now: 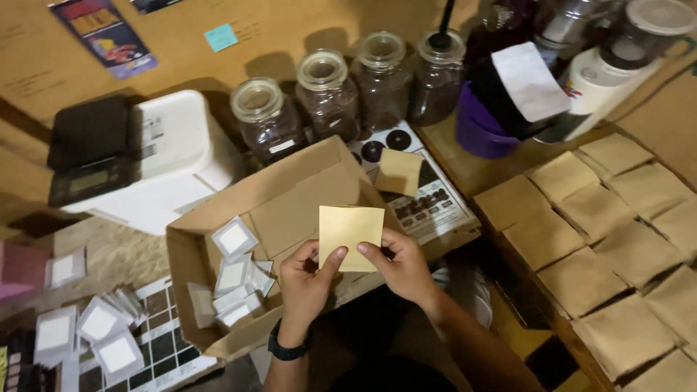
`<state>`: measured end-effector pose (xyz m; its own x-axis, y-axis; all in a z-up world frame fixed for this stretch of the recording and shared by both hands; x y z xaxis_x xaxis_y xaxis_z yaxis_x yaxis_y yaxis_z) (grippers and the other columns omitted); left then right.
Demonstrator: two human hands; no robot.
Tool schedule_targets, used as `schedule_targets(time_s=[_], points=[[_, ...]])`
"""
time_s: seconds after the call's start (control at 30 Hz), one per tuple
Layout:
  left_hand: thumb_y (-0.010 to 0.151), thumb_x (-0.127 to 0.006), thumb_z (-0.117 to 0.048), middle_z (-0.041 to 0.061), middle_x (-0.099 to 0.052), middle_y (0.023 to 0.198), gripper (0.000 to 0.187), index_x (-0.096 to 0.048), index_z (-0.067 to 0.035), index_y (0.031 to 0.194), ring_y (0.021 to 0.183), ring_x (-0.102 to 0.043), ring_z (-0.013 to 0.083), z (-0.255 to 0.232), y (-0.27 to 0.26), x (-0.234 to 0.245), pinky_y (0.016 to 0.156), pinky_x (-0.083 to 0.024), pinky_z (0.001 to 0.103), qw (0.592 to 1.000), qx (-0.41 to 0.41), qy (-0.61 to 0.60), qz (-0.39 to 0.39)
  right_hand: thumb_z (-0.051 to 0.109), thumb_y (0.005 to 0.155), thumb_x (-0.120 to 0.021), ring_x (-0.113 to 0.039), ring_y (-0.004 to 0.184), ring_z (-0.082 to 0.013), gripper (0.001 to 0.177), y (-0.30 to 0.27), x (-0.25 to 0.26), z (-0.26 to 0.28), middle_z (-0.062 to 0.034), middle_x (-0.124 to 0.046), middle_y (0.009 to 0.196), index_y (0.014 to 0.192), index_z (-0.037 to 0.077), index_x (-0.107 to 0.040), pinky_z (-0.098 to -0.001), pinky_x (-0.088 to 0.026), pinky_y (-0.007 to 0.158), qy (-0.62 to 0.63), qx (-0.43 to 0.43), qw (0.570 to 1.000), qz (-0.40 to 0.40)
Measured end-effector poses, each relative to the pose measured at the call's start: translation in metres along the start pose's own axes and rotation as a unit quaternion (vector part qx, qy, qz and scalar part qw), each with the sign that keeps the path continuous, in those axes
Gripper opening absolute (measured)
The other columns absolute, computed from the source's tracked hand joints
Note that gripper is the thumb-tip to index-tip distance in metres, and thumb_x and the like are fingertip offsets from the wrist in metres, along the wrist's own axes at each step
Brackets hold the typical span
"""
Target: The person repeatedly picks small white packets from a cardboard box, places them into small brown paper bags, folds the bag tops closed, and arranges the finished bags on a wooden tray. The person continues this cycle throughout the clip.
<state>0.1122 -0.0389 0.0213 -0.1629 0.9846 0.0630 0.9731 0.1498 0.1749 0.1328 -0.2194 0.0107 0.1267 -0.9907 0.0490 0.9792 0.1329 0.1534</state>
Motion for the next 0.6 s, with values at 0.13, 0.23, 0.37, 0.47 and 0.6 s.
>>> schedule_targets(time_s=[0.13, 0.23, 0.37, 0.47, 0.6], points=[[0.085, -0.079, -0.015, 0.007, -0.076, 0.079, 0.017, -0.078, -0.001, 0.096, 0.068, -0.066, 0.0105, 0.01, 0.001, -0.021, 0.062, -0.067, 0.028, 0.997, 0.055, -0.05, 0.031, 0.021, 0.096, -0.069, -0.072, 0.094, -0.0107, 0.026, -0.005, 0.031, -0.002, -0.0063, -0.081, 0.107, 0.113, 0.002, -0.075, -0.0259, -0.057, 0.081, 0.005, 0.046, 0.997, -0.061], [0.085, -0.08, -0.013, 0.005, -0.074, 0.074, 0.01, -0.076, -0.004, 0.087, 0.064, -0.068, 0.0116, 0.011, 0.003, -0.03, 0.064, -0.064, 0.026, 0.998, 0.045, -0.01, 0.038, 0.025, 0.094, -0.071, -0.073, 0.094, -0.0121, 0.03, -0.011, 0.057, -0.011, -0.0074, -0.081, 0.105, 0.111, 0.001, -0.077, -0.0267, -0.058, 0.081, 0.008, 0.011, 0.993, -0.115], [0.087, -0.078, -0.012, 0.006, -0.076, 0.073, 0.008, -0.077, -0.005, 0.089, 0.065, -0.069, 0.0118, 0.009, 0.003, -0.048, 0.065, -0.057, 0.023, 0.997, 0.026, 0.014, 0.075, 0.019, 0.095, -0.069, -0.069, 0.097, -0.0092, 0.028, -0.018, 0.074, -0.019, -0.0065, -0.08, 0.11, 0.114, -0.001, -0.075, -0.0248, -0.057, 0.082, 0.017, 0.018, 0.992, -0.125], [0.09, -0.075, -0.013, 0.007, -0.078, 0.077, 0.01, -0.078, -0.004, 0.094, 0.068, -0.071, 0.013, 0.011, 0.004, -0.059, 0.068, -0.059, 0.025, 0.993, 0.034, 0.007, 0.109, 0.017, 0.096, -0.069, -0.067, 0.093, -0.0082, 0.027, -0.022, 0.084, -0.026, -0.0051, -0.079, 0.108, 0.114, -0.001, -0.076, -0.0246, -0.056, 0.077, 0.018, 0.014, 0.991, -0.134], [0.088, -0.075, -0.009, 0.008, -0.08, 0.083, 0.01, -0.079, -0.003, 0.096, 0.069, -0.072, 0.0144, 0.015, 0.005, -0.068, 0.069, -0.061, 0.026, 0.991, 0.033, 0.0, 0.133, 0.02, 0.095, -0.068, -0.068, 0.089, -0.008, 0.028, -0.029, 0.095, -0.024, -0.003, -0.081, 0.104, 0.112, 0.001, -0.077, -0.0258, -0.055, 0.071, -0.009, -0.018, 0.991, -0.133]])
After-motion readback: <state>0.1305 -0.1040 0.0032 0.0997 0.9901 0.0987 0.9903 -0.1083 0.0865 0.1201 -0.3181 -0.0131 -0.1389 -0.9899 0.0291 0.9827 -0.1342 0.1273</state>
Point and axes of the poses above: each hand's wrist, its own y-axis towards the middle knuckle, its own x-axis out of the back of the hand, z = x × y, the point moved 10 cm from there along y, towards the middle knuckle
